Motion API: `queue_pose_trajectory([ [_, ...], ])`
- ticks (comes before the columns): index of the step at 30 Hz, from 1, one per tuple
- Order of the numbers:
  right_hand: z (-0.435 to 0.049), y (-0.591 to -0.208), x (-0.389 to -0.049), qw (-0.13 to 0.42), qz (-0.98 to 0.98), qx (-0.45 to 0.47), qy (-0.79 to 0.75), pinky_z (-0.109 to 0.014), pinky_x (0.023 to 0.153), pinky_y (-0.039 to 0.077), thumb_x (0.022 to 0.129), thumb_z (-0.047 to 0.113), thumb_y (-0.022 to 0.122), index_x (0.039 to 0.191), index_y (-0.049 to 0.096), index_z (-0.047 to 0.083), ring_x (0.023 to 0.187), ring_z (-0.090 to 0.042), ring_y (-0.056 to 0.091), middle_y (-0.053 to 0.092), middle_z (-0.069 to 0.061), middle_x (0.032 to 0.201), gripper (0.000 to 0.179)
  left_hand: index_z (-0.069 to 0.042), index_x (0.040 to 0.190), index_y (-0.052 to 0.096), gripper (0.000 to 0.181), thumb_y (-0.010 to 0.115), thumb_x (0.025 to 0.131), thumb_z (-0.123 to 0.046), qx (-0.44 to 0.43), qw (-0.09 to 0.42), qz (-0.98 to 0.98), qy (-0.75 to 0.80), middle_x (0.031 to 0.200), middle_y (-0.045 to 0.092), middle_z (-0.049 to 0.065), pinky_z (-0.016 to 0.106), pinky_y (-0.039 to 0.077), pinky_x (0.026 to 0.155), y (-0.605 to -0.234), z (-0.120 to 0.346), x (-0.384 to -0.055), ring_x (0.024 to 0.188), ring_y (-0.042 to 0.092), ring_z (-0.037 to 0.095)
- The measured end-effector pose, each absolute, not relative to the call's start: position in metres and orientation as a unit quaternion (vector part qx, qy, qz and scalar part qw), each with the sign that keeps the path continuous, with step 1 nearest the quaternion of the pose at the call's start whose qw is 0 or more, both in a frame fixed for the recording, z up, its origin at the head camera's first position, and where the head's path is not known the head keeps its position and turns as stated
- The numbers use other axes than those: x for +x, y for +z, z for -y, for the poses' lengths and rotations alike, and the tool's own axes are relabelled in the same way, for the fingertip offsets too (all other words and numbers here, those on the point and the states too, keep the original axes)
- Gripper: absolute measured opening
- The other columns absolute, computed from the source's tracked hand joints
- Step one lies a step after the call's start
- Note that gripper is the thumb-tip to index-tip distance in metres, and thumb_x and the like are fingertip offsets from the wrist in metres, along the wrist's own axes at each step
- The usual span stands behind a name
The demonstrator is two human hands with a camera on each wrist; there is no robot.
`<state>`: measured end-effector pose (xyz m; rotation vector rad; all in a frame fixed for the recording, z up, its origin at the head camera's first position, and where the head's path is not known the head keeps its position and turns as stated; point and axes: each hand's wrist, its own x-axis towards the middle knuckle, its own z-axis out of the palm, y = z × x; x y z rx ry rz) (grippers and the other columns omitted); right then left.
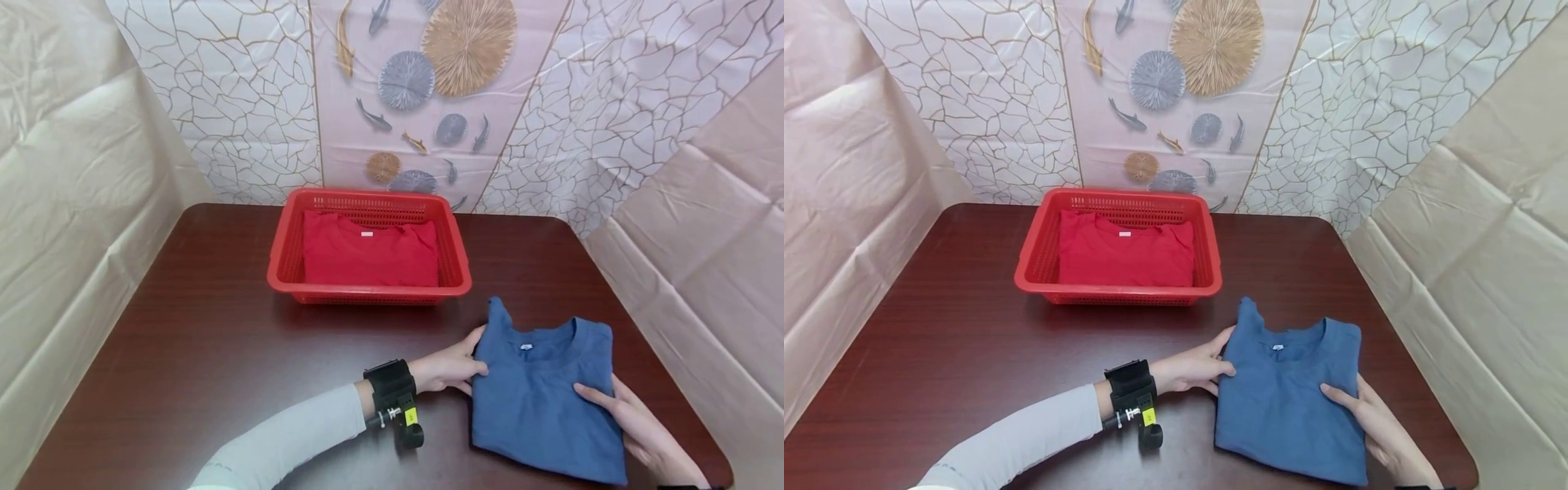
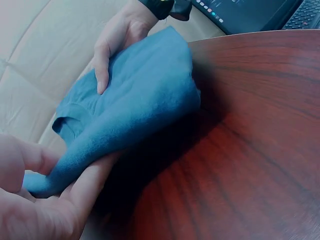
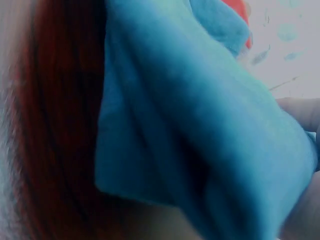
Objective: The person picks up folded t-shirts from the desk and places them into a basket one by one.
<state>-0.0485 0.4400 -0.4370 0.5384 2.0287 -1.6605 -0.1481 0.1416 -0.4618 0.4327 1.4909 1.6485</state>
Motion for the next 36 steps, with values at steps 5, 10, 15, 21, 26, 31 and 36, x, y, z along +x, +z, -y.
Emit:
queue_pose_trajectory([
  [5, -0.438, -0.422, -0.049, 0.220, -0.739, 0.200, -0.605, -0.040, 0.103, 0.044, 0.107, 0.037, 0.051, 0.157, -0.026, 0.016, 0.147, -0.037, 0.020, -0.004, -0.026, 0.166, 0.094, -0.033, 0.161, 0.019, 0.081, 0.053, 0.096, 0.002, 0.203, 0.414, -0.606, 0.649, 0.143, 0.046, 0.008, 0.051, 0.057, 0.086, -0.446, -0.137, -0.154, 0.112, 0.060, 0.024],
  [10, -0.434, -0.406, -0.053, 0.212, -0.738, 0.195, -0.610, -0.039, 0.100, 0.049, 0.106, 0.037, 0.052, 0.157, -0.027, 0.017, 0.146, -0.036, 0.026, -0.007, -0.025, 0.166, 0.096, -0.033, 0.160, 0.021, 0.080, 0.053, 0.095, 0.001, 0.224, 0.398, -0.613, 0.645, 0.136, 0.050, 0.007, 0.051, 0.058, 0.084, -0.423, -0.131, -0.162, 0.108, 0.061, 0.022],
  [15, -0.431, -0.393, -0.059, 0.199, -0.733, 0.178, -0.626, -0.038, 0.098, 0.051, 0.106, 0.036, 0.052, 0.156, -0.027, 0.019, 0.138, -0.027, 0.043, -0.010, -0.025, 0.166, 0.095, -0.033, 0.161, 0.021, 0.079, 0.054, 0.096, -0.002, 0.236, 0.392, -0.608, 0.649, 0.138, 0.048, 0.006, 0.051, 0.057, 0.089, -0.402, -0.120, -0.171, 0.115, 0.057, 0.022],
  [21, -0.411, -0.376, -0.072, 0.180, -0.719, 0.147, -0.655, -0.028, 0.090, 0.054, 0.107, 0.034, 0.052, 0.158, -0.025, 0.022, 0.138, -0.022, 0.040, -0.014, -0.021, 0.167, 0.093, -0.035, 0.161, 0.019, 0.080, 0.054, 0.096, -0.004, 0.224, 0.384, -0.596, 0.669, 0.146, 0.039, 0.006, 0.054, 0.052, 0.097, -0.384, -0.095, -0.185, 0.124, 0.051, 0.026],
  [26, -0.381, -0.361, -0.089, 0.177, -0.720, 0.116, -0.661, -0.025, 0.089, 0.054, 0.107, 0.034, 0.052, 0.160, -0.021, 0.020, 0.149, -0.036, 0.019, -0.010, -0.019, 0.168, 0.091, -0.036, 0.162, 0.017, 0.081, 0.054, 0.097, -0.005, 0.202, 0.367, -0.599, 0.683, 0.143, 0.042, 0.011, 0.056, 0.049, 0.100, -0.371, -0.061, -0.198, 0.122, 0.054, 0.030],
  [31, -0.352, -0.349, -0.108, 0.169, -0.734, 0.072, -0.654, -0.025, 0.092, 0.054, 0.106, 0.032, 0.054, 0.162, -0.013, 0.016, 0.130, -0.016, 0.045, 0.001, -0.020, 0.167, 0.088, -0.037, 0.161, 0.018, 0.079, 0.052, 0.098, -0.004, 0.182, 0.343, -0.613, 0.688, 0.138, 0.049, 0.015, 0.052, 0.052, 0.097, -0.363, -0.029, -0.207, 0.110, 0.063, 0.031],
  [36, -0.322, -0.344, -0.125, 0.164, -0.726, 0.045, -0.666, -0.027, 0.092, 0.054, 0.105, 0.029, 0.057, 0.162, -0.008, 0.015, 0.128, -0.018, 0.048, 0.008, -0.019, 0.166, 0.088, -0.039, 0.160, 0.021, 0.078, 0.051, 0.098, -0.003, 0.162, 0.322, -0.625, 0.693, 0.141, 0.049, 0.015, 0.050, 0.054, 0.094, -0.357, 0.002, -0.215, 0.104, 0.067, 0.032],
])
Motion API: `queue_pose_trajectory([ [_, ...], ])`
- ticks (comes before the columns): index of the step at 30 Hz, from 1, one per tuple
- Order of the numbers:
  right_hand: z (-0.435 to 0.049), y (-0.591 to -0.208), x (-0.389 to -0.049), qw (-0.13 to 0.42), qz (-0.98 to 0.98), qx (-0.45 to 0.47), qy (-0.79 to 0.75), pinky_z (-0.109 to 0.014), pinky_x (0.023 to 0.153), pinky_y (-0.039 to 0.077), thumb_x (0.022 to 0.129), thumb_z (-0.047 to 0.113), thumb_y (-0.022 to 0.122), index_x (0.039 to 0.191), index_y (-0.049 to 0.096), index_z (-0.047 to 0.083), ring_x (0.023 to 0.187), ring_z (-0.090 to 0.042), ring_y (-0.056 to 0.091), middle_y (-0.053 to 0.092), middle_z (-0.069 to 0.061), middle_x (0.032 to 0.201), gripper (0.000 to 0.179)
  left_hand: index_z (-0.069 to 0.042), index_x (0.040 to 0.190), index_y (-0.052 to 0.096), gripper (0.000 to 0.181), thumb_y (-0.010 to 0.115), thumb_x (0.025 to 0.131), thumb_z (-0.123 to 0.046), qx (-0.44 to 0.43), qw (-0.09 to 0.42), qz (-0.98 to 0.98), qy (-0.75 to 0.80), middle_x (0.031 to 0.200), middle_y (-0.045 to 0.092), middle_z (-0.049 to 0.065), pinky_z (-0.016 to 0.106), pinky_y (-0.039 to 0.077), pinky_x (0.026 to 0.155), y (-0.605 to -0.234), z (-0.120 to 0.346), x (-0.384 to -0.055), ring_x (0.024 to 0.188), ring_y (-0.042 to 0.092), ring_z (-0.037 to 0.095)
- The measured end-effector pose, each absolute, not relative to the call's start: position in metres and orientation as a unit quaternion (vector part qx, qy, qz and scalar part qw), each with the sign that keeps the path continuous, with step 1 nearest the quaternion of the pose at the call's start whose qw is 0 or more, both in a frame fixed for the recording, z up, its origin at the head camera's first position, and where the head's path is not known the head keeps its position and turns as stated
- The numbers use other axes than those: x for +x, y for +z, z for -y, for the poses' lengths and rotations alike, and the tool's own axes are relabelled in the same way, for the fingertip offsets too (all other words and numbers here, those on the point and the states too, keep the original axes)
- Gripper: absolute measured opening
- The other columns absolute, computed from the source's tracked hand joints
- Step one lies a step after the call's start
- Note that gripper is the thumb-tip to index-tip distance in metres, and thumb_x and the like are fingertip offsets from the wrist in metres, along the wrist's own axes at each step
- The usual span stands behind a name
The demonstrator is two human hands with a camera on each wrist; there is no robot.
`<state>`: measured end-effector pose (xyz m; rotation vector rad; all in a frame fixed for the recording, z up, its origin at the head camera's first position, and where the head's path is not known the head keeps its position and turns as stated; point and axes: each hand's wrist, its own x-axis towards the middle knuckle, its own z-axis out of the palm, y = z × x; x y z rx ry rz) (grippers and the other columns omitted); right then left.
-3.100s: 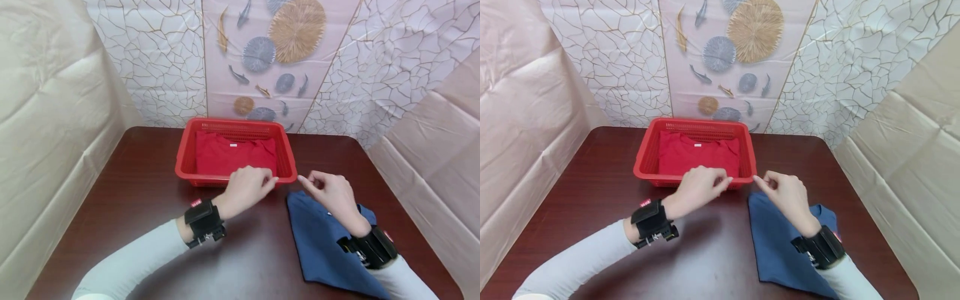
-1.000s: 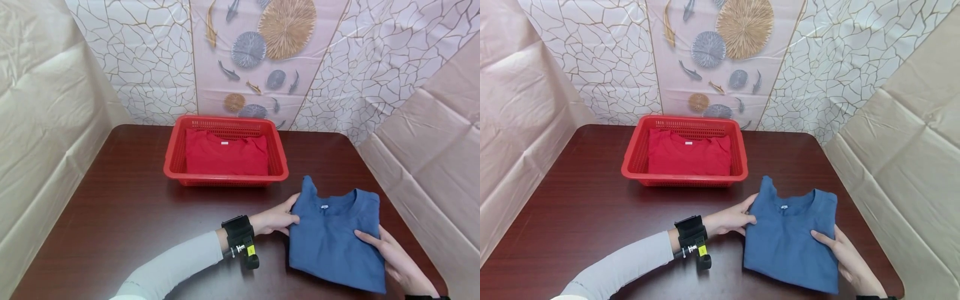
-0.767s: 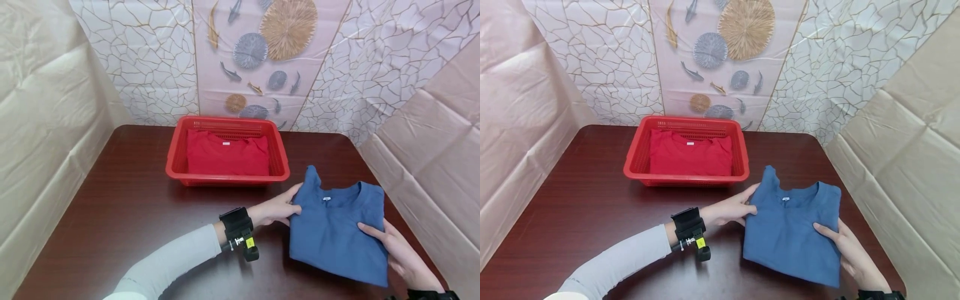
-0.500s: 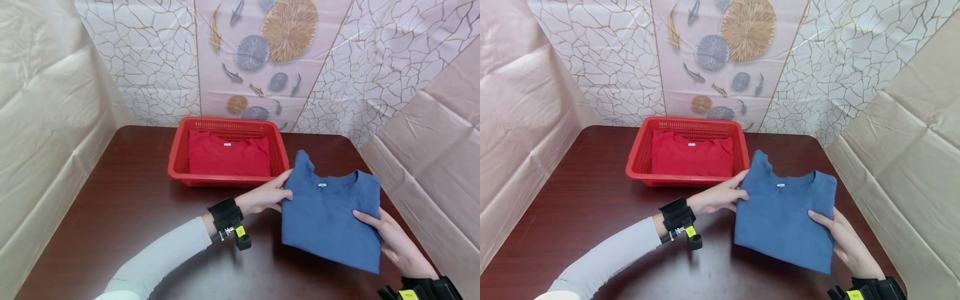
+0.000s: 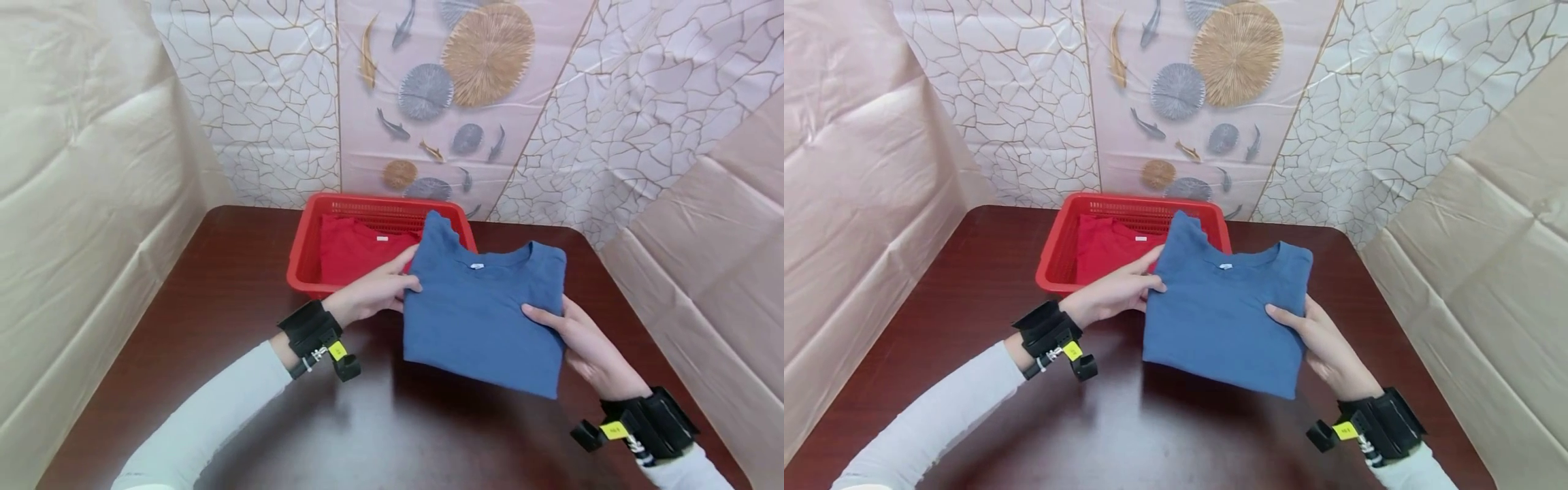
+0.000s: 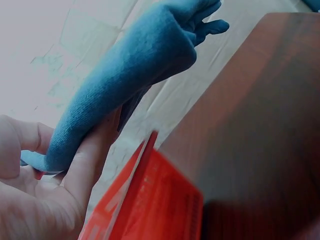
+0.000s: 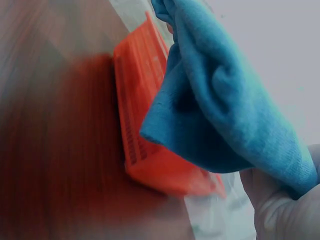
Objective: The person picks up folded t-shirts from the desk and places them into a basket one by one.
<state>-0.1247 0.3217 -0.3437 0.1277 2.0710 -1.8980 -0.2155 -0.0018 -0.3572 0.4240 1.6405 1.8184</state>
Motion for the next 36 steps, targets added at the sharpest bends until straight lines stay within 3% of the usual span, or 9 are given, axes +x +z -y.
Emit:
queue_pose_trajectory([
  [5, -0.294, -0.341, -0.145, 0.164, -0.723, 0.034, -0.670, -0.036, 0.100, 0.052, 0.103, 0.029, 0.059, 0.163, -0.005, 0.016, 0.138, -0.033, 0.040, 0.013, -0.017, 0.166, 0.089, -0.040, 0.160, 0.020, 0.080, 0.053, 0.097, -0.003, 0.136, 0.303, -0.633, 0.699, 0.146, 0.043, 0.012, 0.051, 0.053, 0.096, -0.353, 0.031, -0.223, 0.115, 0.062, 0.034],
  [9, -0.277, -0.341, -0.161, 0.166, -0.723, 0.029, -0.670, -0.050, 0.114, 0.037, 0.103, 0.029, 0.061, 0.163, -0.004, 0.016, 0.143, -0.039, 0.030, 0.014, -0.016, 0.166, 0.090, -0.039, 0.161, 0.018, 0.081, 0.055, 0.097, -0.004, 0.131, 0.290, -0.636, 0.703, 0.151, 0.038, 0.009, 0.053, 0.052, 0.099, -0.351, 0.049, -0.228, 0.127, 0.054, 0.036],
  [13, -0.263, -0.341, -0.178, 0.167, -0.715, 0.020, -0.678, -0.057, 0.118, 0.028, 0.102, 0.027, 0.062, 0.163, -0.001, 0.016, 0.145, -0.039, 0.027, 0.015, -0.015, 0.165, 0.089, -0.038, 0.161, 0.016, 0.082, 0.054, 0.098, -0.005, 0.120, 0.282, -0.635, 0.709, 0.153, 0.035, 0.009, 0.055, 0.049, 0.103, -0.349, 0.063, -0.235, 0.132, 0.050, 0.037],
  [28, -0.212, -0.346, -0.261, 0.151, -0.685, 0.028, -0.713, -0.052, 0.115, 0.036, 0.101, 0.010, 0.061, 0.164, 0.007, 0.014, 0.144, -0.036, 0.038, 0.026, -0.017, 0.164, 0.082, -0.033, 0.162, 0.016, 0.075, 0.044, 0.099, -0.004, 0.039, 0.222, -0.655, 0.721, 0.154, 0.034, 0.015, 0.059, 0.036, 0.113, -0.353, 0.105, -0.282, 0.135, 0.044, 0.038],
  [36, -0.205, -0.361, -0.284, 0.137, -0.720, 0.063, -0.678, -0.054, 0.113, 0.039, 0.103, 0.010, 0.057, 0.164, 0.010, 0.020, 0.139, -0.036, 0.043, 0.033, -0.018, 0.160, 0.078, -0.030, 0.163, 0.016, 0.073, 0.045, 0.101, -0.006, 0.007, 0.187, -0.687, 0.702, 0.155, 0.037, 0.018, 0.055, 0.039, 0.112, -0.373, 0.109, -0.300, 0.128, 0.050, 0.035],
])
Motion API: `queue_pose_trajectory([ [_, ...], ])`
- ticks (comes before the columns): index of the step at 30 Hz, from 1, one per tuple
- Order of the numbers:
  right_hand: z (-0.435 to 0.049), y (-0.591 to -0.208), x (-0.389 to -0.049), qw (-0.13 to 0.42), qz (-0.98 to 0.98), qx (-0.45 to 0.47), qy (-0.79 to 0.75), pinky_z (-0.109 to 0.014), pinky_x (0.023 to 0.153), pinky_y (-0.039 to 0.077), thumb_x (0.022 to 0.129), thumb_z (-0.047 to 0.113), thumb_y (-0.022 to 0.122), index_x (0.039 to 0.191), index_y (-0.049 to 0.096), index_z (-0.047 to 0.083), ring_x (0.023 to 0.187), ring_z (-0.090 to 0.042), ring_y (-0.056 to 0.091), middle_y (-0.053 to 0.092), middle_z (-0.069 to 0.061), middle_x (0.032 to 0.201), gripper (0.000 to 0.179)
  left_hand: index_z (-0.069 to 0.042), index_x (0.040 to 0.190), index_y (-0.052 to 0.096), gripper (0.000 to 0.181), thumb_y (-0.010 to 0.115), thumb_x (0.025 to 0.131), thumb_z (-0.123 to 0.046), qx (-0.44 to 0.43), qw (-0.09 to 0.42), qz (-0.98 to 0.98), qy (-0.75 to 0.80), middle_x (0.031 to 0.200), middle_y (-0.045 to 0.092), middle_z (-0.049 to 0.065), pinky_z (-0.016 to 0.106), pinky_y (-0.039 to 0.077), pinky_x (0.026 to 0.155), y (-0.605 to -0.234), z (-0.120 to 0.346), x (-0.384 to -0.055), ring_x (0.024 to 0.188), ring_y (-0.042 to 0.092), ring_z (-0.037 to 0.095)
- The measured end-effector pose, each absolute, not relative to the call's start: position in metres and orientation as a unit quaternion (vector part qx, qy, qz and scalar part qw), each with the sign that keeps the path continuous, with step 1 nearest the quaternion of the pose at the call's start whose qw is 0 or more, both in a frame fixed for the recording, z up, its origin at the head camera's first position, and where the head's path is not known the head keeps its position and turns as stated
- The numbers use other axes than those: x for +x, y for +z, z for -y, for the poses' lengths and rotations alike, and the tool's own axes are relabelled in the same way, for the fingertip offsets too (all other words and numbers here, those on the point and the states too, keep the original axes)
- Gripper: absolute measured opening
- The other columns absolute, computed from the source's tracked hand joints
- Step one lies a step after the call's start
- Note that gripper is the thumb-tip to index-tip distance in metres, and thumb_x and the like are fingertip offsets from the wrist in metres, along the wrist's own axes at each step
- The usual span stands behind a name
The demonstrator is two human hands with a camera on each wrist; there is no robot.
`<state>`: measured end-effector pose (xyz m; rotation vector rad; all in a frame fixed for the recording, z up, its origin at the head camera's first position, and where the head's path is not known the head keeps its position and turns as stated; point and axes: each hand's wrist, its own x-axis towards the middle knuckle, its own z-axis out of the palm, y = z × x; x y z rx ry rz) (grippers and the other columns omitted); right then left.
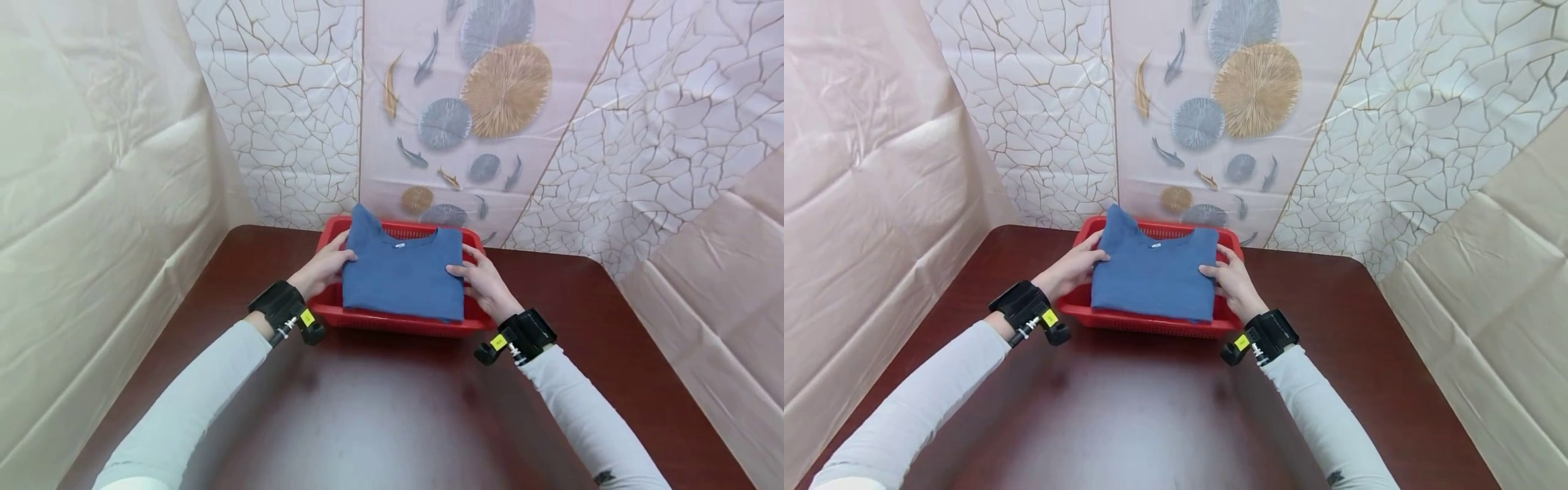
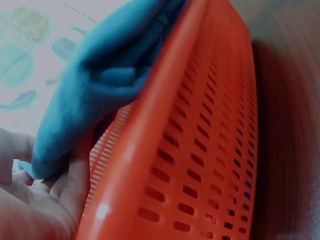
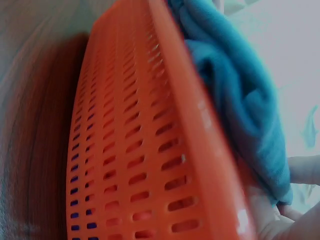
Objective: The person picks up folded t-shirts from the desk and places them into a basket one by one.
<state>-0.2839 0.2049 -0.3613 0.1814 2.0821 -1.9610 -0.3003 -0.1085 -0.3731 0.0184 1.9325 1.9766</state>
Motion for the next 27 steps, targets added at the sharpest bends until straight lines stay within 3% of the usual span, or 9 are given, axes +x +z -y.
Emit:
queue_pose_trajectory([
  [5, -0.204, -0.376, -0.288, 0.134, -0.743, 0.068, -0.652, -0.051, 0.113, 0.039, 0.103, 0.002, 0.053, 0.164, 0.014, 0.019, 0.136, -0.036, 0.044, 0.032, -0.021, 0.159, 0.075, -0.029, 0.163, 0.016, 0.069, 0.046, 0.105, -0.010, -0.003, 0.189, -0.711, 0.678, 0.160, 0.031, 0.017, 0.056, 0.035, 0.114, -0.386, 0.106, -0.302, 0.137, 0.044, 0.038],
  [8, -0.205, -0.382, -0.289, 0.120, -0.767, 0.062, -0.627, -0.037, 0.096, 0.052, 0.101, -0.004, 0.052, 0.163, 0.019, 0.017, 0.117, -0.029, 0.054, 0.037, -0.022, 0.150, 0.073, -0.025, 0.164, 0.015, 0.067, 0.045, 0.106, -0.008, -0.003, 0.188, -0.718, 0.670, 0.161, 0.029, 0.020, 0.057, 0.034, 0.115, -0.390, 0.102, -0.302, 0.142, 0.040, 0.039],
  [11, -0.208, -0.382, -0.288, 0.106, -0.808, 0.046, -0.578, -0.028, 0.079, 0.052, 0.100, -0.004, 0.054, 0.161, 0.027, 0.014, 0.103, -0.024, 0.054, 0.041, -0.021, 0.140, 0.069, -0.016, 0.164, 0.012, 0.068, 0.044, 0.106, -0.003, 0.001, 0.182, -0.732, 0.657, 0.161, 0.028, 0.022, 0.056, 0.035, 0.115, -0.390, 0.096, -0.302, 0.143, 0.038, 0.039],
  [13, -0.209, -0.379, -0.285, 0.094, -0.840, 0.020, -0.533, -0.032, 0.084, 0.054, 0.100, -0.002, 0.056, 0.158, 0.032, 0.011, 0.108, -0.029, 0.055, 0.041, -0.022, 0.143, 0.065, -0.011, 0.163, 0.008, 0.070, 0.045, 0.104, -0.002, 0.007, 0.165, -0.756, 0.633, 0.159, 0.031, 0.024, 0.053, 0.036, 0.115, -0.386, 0.095, -0.301, 0.143, 0.039, 0.038],
  [16, -0.210, -0.372, -0.278, 0.039, -0.907, -0.047, -0.417, -0.046, 0.095, 0.052, 0.099, 0.005, 0.061, 0.153, 0.042, 0.009, 0.120, -0.036, 0.053, 0.040, -0.024, 0.148, 0.057, -0.005, 0.162, 0.008, 0.074, 0.051, 0.102, -0.005, 0.037, 0.095, -0.826, 0.554, 0.157, 0.035, 0.025, 0.049, 0.037, 0.115, -0.377, 0.097, -0.299, 0.143, 0.040, 0.037],
  [20, -0.212, -0.362, -0.274, -0.032, -0.949, -0.183, -0.256, -0.060, 0.106, 0.040, 0.094, 0.013, 0.072, 0.148, 0.050, 0.009, 0.137, -0.044, 0.041, 0.038, -0.025, 0.153, 0.058, -0.002, 0.158, 0.028, 0.072, 0.065, 0.097, -0.011, 0.149, 0.001, -0.914, 0.377, 0.156, 0.041, 0.022, 0.052, 0.032, 0.117, -0.361, 0.101, -0.300, 0.145, 0.038, 0.037],
  [23, -0.212, -0.361, -0.274, 0.023, -0.942, -0.276, -0.190, -0.069, 0.113, 0.028, 0.092, 0.023, 0.076, 0.154, 0.043, 0.012, 0.148, -0.051, 0.019, 0.026, -0.027, 0.162, 0.071, -0.005, 0.156, 0.036, 0.074, 0.072, 0.094, -0.022, 0.260, 0.026, -0.933, 0.247, 0.159, 0.035, 0.022, 0.060, 0.024, 0.119, -0.359, 0.099, -0.302, 0.149, 0.027, 0.043],
  [27, -0.209, -0.371, -0.275, 0.176, -0.929, -0.290, -0.148, -0.073, 0.111, 0.024, 0.094, 0.041, 0.070, 0.161, 0.029, 0.023, 0.150, -0.055, 0.001, 0.007, -0.025, 0.167, 0.081, -0.015, 0.161, 0.026, 0.086, 0.071, 0.094, -0.042, 0.302, 0.158, -0.930, 0.138, 0.166, 0.018, 0.022, 0.069, 0.016, 0.117, -0.370, 0.094, -0.299, 0.152, 0.008, 0.049],
])
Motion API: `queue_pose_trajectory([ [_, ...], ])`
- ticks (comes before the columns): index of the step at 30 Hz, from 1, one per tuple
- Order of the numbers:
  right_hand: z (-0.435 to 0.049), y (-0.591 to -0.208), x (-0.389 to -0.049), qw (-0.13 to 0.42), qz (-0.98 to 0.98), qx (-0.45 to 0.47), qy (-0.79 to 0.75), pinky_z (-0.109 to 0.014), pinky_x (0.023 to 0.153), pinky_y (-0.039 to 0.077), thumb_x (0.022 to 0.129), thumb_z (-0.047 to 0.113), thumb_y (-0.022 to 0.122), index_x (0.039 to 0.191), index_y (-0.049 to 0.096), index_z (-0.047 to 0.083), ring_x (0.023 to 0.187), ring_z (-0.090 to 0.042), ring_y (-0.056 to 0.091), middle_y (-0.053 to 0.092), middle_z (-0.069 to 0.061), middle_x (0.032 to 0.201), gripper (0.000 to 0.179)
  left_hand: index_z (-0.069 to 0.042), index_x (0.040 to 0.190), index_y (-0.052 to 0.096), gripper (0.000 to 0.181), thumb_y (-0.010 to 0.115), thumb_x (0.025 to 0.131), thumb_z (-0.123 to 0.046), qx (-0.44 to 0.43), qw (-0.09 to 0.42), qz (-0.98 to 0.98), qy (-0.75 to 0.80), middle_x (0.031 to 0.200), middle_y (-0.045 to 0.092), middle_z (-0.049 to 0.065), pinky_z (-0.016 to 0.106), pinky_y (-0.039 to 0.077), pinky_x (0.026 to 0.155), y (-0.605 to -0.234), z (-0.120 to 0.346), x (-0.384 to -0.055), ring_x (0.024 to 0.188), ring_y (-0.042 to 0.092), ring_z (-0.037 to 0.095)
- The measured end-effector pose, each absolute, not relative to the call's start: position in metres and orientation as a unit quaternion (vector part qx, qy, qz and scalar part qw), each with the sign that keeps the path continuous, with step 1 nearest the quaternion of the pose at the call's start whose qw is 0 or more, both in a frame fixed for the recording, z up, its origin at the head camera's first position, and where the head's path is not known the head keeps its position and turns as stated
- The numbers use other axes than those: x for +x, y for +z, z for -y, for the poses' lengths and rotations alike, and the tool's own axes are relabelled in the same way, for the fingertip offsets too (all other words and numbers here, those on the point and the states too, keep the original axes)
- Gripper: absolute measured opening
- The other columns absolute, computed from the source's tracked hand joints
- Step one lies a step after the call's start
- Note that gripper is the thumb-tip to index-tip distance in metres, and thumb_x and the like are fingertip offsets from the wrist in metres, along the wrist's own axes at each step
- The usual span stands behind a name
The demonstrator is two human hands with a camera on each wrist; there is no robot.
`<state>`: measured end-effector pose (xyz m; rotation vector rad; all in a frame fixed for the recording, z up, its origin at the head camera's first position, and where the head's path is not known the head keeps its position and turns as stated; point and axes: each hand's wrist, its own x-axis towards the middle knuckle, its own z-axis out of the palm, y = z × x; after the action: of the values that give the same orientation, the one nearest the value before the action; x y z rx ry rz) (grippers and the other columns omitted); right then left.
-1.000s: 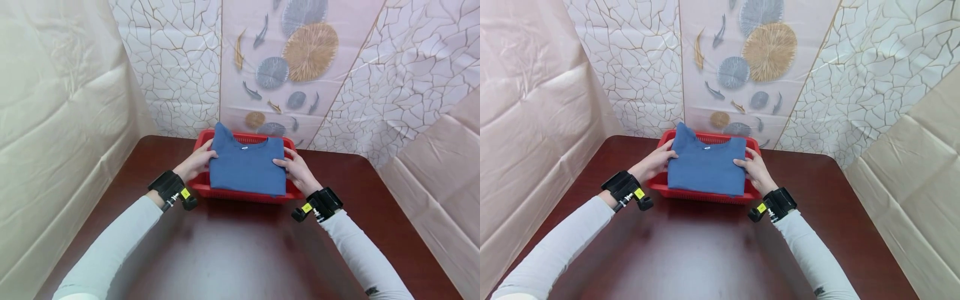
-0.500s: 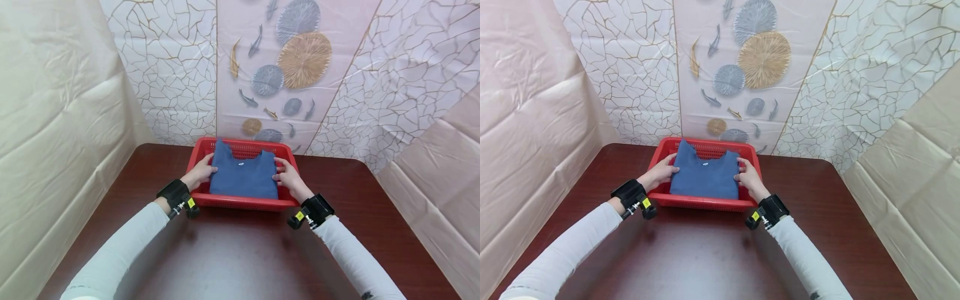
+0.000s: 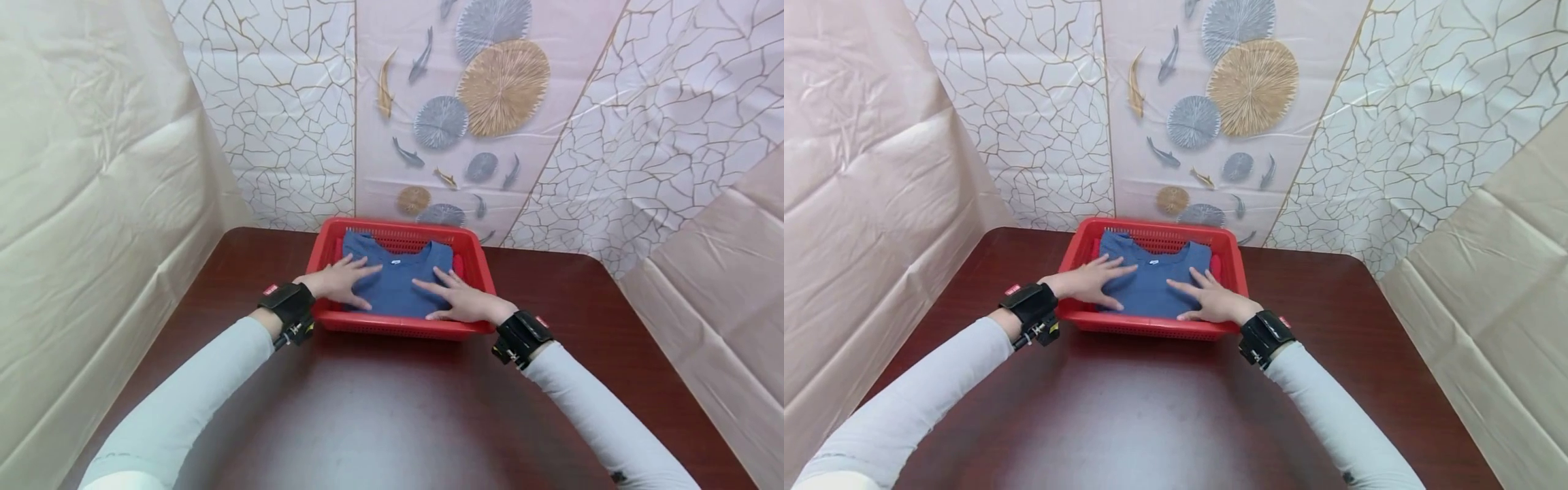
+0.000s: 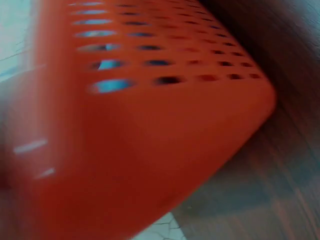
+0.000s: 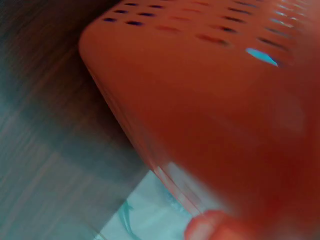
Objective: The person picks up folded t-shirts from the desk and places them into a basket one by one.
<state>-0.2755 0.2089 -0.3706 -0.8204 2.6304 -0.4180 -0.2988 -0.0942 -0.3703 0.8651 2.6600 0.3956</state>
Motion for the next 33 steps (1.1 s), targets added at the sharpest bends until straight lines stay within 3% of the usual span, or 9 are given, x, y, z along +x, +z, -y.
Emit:
queue_pose_trajectory([
  [2, -0.207, -0.376, -0.273, 0.226, -0.928, -0.266, -0.133, -0.071, 0.111, 0.028, 0.095, 0.043, 0.066, 0.162, 0.025, 0.028, 0.151, -0.052, 0.000, 0.002, -0.022, 0.168, 0.080, -0.020, 0.163, 0.023, 0.087, 0.068, 0.094, -0.048, 0.282, 0.210, -0.930, 0.109, 0.168, 0.012, 0.020, 0.069, 0.014, 0.117, -0.377, 0.092, -0.293, 0.153, 0.003, 0.048],
  [5, -0.204, -0.381, -0.269, 0.252, -0.930, -0.241, -0.116, -0.065, 0.108, 0.039, 0.096, 0.041, 0.066, 0.161, 0.025, 0.030, 0.152, -0.049, 0.002, 0.002, -0.020, 0.169, 0.078, -0.023, 0.163, 0.021, 0.083, 0.063, 0.096, -0.049, 0.262, 0.238, -0.932, 0.080, 0.168, 0.010, 0.018, 0.066, 0.013, 0.120, -0.385, 0.089, -0.285, 0.154, 0.002, 0.045],
  [9, -0.200, -0.384, -0.265, 0.262, -0.931, -0.239, -0.090, -0.062, 0.105, 0.044, 0.098, 0.038, 0.063, 0.161, 0.024, 0.031, 0.152, -0.050, 0.002, 0.001, -0.020, 0.169, 0.075, -0.022, 0.163, 0.020, 0.081, 0.060, 0.098, -0.049, 0.255, 0.244, -0.934, 0.057, 0.168, 0.009, 0.019, 0.063, 0.014, 0.121, -0.388, 0.085, -0.279, 0.154, 0.004, 0.045],
  [14, -0.197, -0.384, -0.268, 0.262, -0.930, -0.242, -0.090, -0.065, 0.106, 0.040, 0.097, 0.039, 0.064, 0.161, 0.026, 0.031, 0.152, -0.050, 0.002, 0.002, -0.021, 0.168, 0.075, -0.023, 0.163, 0.018, 0.081, 0.060, 0.098, -0.047, 0.252, 0.252, -0.932, 0.061, 0.169, 0.007, 0.018, 0.062, 0.013, 0.121, -0.386, 0.086, -0.280, 0.154, 0.003, 0.045],
  [18, -0.198, -0.382, -0.274, 0.243, -0.930, -0.252, -0.110, -0.064, 0.107, 0.041, 0.095, 0.039, 0.066, 0.160, 0.030, 0.029, 0.152, -0.048, 0.007, 0.006, -0.021, 0.168, 0.075, -0.019, 0.161, 0.027, 0.079, 0.065, 0.097, -0.044, 0.266, 0.220, -0.935, 0.080, 0.167, 0.016, 0.021, 0.061, 0.019, 0.120, -0.384, 0.091, -0.285, 0.153, 0.012, 0.046],
  [22, -0.202, -0.378, -0.279, 0.187, -0.938, -0.263, -0.125, -0.061, 0.108, 0.041, 0.093, 0.032, 0.072, 0.154, 0.044, 0.019, 0.149, -0.046, 0.024, 0.027, -0.024, 0.163, 0.069, -0.012, 0.153, 0.046, 0.069, 0.070, 0.094, -0.039, 0.285, 0.163, -0.939, 0.107, 0.156, 0.042, 0.020, 0.055, 0.034, 0.116, -0.381, 0.095, -0.289, 0.145, 0.037, 0.041],
  [26, -0.206, -0.377, -0.278, 0.095, -0.957, -0.232, -0.148, -0.053, 0.099, 0.051, 0.089, 0.019, 0.079, 0.135, 0.066, 0.009, 0.129, -0.038, 0.055, 0.061, -0.021, 0.138, 0.049, -0.008, 0.136, 0.065, 0.048, 0.073, 0.093, -0.030, 0.263, 0.113, -0.946, 0.150, 0.130, 0.067, 0.014, 0.048, 0.050, 0.102, -0.381, 0.100, -0.289, 0.119, 0.063, 0.031],
  [29, -0.207, -0.378, -0.271, 0.011, -0.964, -0.206, -0.165, -0.046, 0.086, 0.058, 0.087, 0.011, 0.079, 0.115, 0.077, 0.005, 0.104, -0.031, 0.068, 0.074, -0.016, 0.112, 0.028, -0.009, 0.122, 0.074, 0.032, 0.073, 0.095, -0.025, 0.246, 0.069, -0.953, 0.165, 0.112, 0.074, 0.010, 0.043, 0.057, 0.090, -0.381, 0.104, -0.287, 0.099, 0.068, 0.024],
  [33, -0.204, -0.375, -0.250, -0.099, -0.962, -0.189, -0.173, -0.040, 0.070, 0.057, 0.089, 0.008, 0.077, 0.098, 0.081, 0.005, 0.081, -0.025, 0.070, 0.077, -0.009, 0.092, 0.011, -0.010, 0.112, 0.078, 0.021, 0.072, 0.095, -0.021, 0.224, -0.017, -0.952, 0.206, 0.096, 0.076, 0.005, 0.037, 0.059, 0.076, -0.376, 0.104, -0.269, 0.081, 0.067, 0.018],
])
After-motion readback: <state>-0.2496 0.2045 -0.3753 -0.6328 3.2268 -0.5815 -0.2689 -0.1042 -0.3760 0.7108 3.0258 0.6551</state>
